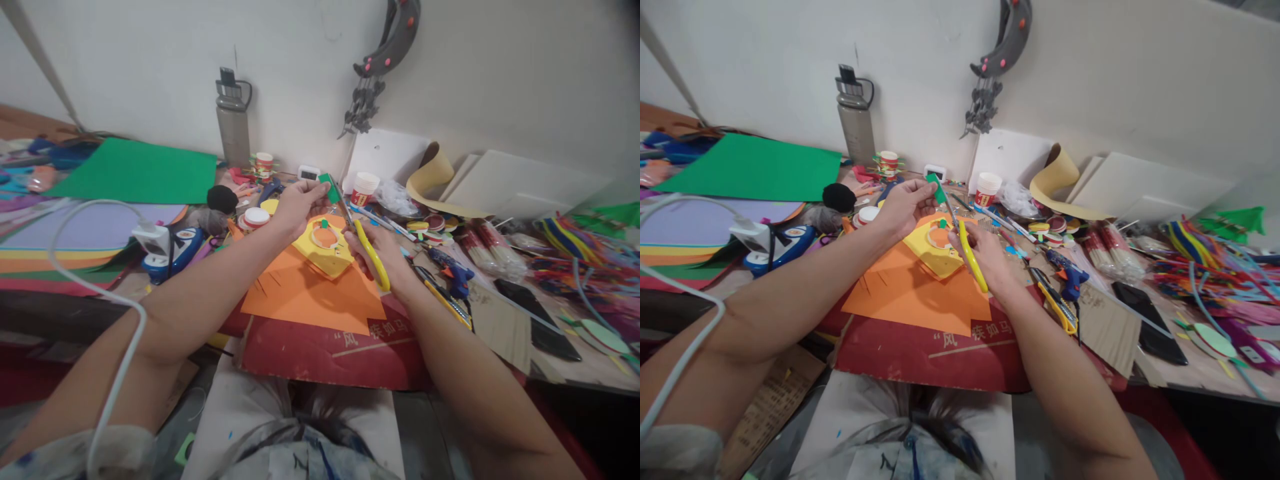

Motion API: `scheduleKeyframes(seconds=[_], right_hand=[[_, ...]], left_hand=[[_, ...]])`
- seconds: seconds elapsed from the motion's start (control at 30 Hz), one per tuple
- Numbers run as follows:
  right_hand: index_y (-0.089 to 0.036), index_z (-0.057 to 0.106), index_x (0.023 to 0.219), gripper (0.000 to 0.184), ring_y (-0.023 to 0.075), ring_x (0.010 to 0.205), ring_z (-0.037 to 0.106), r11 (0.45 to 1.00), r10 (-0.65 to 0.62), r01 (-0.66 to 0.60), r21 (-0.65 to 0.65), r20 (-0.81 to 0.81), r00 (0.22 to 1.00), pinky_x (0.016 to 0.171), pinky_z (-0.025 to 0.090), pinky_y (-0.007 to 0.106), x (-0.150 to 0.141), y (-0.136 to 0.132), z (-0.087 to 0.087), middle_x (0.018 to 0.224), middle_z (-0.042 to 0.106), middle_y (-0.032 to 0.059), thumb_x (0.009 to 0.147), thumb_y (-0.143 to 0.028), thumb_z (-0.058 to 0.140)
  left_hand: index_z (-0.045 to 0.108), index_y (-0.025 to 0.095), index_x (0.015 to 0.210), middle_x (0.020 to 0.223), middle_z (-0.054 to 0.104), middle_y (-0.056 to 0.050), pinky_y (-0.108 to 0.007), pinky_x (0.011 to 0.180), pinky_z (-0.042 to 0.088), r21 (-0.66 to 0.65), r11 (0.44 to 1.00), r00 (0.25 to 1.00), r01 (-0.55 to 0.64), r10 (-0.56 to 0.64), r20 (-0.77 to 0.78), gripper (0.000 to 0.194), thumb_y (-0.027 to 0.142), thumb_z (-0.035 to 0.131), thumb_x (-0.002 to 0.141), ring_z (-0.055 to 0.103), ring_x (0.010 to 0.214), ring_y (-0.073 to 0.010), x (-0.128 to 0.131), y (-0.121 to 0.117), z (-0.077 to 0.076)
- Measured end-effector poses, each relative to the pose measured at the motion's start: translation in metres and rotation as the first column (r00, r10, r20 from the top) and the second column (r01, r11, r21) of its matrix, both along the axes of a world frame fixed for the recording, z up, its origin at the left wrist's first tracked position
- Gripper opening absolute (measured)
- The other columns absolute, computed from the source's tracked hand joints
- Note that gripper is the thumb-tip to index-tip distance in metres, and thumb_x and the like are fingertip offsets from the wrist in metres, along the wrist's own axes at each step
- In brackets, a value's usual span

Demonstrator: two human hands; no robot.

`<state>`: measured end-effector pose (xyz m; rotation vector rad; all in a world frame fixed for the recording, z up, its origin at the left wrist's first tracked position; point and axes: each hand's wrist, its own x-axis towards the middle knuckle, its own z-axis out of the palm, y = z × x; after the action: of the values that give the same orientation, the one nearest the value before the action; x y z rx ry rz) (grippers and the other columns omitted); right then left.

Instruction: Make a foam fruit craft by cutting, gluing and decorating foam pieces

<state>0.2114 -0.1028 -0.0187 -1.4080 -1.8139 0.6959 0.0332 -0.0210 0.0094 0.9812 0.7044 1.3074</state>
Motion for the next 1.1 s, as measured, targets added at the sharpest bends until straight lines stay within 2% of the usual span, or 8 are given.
scheduleKeyframes(seconds=[0.27,0.43,0.57,0.77,1.0,1.1], right_hand=[[-0.017,0.071,0.109,0.058,0.0104,0.048,0.044,0.999,-0.044,0.046,0.016,-0.087,0.995,0.042,0.033,0.023,-0.004,-0.003,-0.003,0.061,0.053,-0.0025,0.089,-0.07,0.064],[-0.018,0.071,0.11,0.057,0.0095,0.04,0.043,0.998,-0.044,0.04,-0.038,-0.129,0.991,0.036,0.032,0.022,-0.005,-0.006,-0.001,0.058,0.051,-0.0048,0.089,-0.07,0.065],[-0.019,0.07,0.11,0.054,0.01,0.046,0.046,1.0,0.003,-0.001,0.015,-0.125,0.992,0.04,0.035,0.022,-0.002,-0.005,-0.003,0.062,0.054,-0.0037,0.09,-0.069,0.066],[-0.018,0.069,0.112,0.053,0.0112,0.05,0.047,0.996,-0.009,0.018,0.086,-0.096,0.995,0.046,0.038,0.023,-0.002,-0.001,-0.01,0.059,0.051,-0.0041,0.094,-0.067,0.062],[-0.017,0.072,0.105,0.051,0.0126,0.049,0.047,0.996,-0.037,0.041,0.081,-0.056,0.998,0.046,0.037,0.024,-0.007,-0.009,0.0,0.052,0.047,-0.0045,0.094,-0.066,0.062],[-0.017,0.072,0.102,0.049,0.0123,0.047,0.047,0.994,-0.073,0.078,0.074,-0.068,0.995,0.046,0.037,0.024,-0.009,-0.01,0.0,0.052,0.047,-0.0046,0.093,-0.065,0.063]], left_hand=[[0.06,0.013,0.075,0.063,0.066,0.002,-0.018,0.058,0.05,-0.026,1.0,0.999,0.017,-0.016,0.029,0.027,0.019,0.081,0.09,0.061,0.054,-0.0051,-0.001,-0.001,0.001],[0.064,0.012,0.075,0.061,0.066,0.002,-0.017,0.058,0.05,-0.036,0.999,0.999,0.028,-0.027,0.033,0.023,0.016,0.076,0.094,0.06,0.053,-0.0044,-0.002,0.0,0.001],[0.064,0.011,0.074,0.06,0.066,0.002,-0.017,0.058,0.05,-0.027,0.998,0.998,0.059,-0.059,0.023,0.023,0.016,0.078,0.092,0.061,0.052,-0.0049,-0.002,0.002,-0.002],[0.063,0.011,0.072,0.057,0.065,0.002,-0.018,0.057,0.051,-0.026,0.995,0.995,0.099,-0.1,-0.004,0.025,0.015,0.078,0.091,0.06,0.05,-0.0057,0.0,0.001,-0.004],[0.064,0.011,0.073,0.058,0.065,0.001,-0.019,0.059,0.051,-0.033,0.993,0.993,0.116,-0.116,0.011,0.024,0.011,0.072,0.095,0.06,0.051,-0.0053,0.0,-0.002,-0.002],[0.064,0.011,0.073,0.059,0.065,0.001,-0.018,0.06,0.051,-0.038,0.992,0.993,0.119,-0.118,0.009,0.023,0.013,0.076,0.093,0.06,0.052,-0.0054,0.0,-0.002,-0.002]])
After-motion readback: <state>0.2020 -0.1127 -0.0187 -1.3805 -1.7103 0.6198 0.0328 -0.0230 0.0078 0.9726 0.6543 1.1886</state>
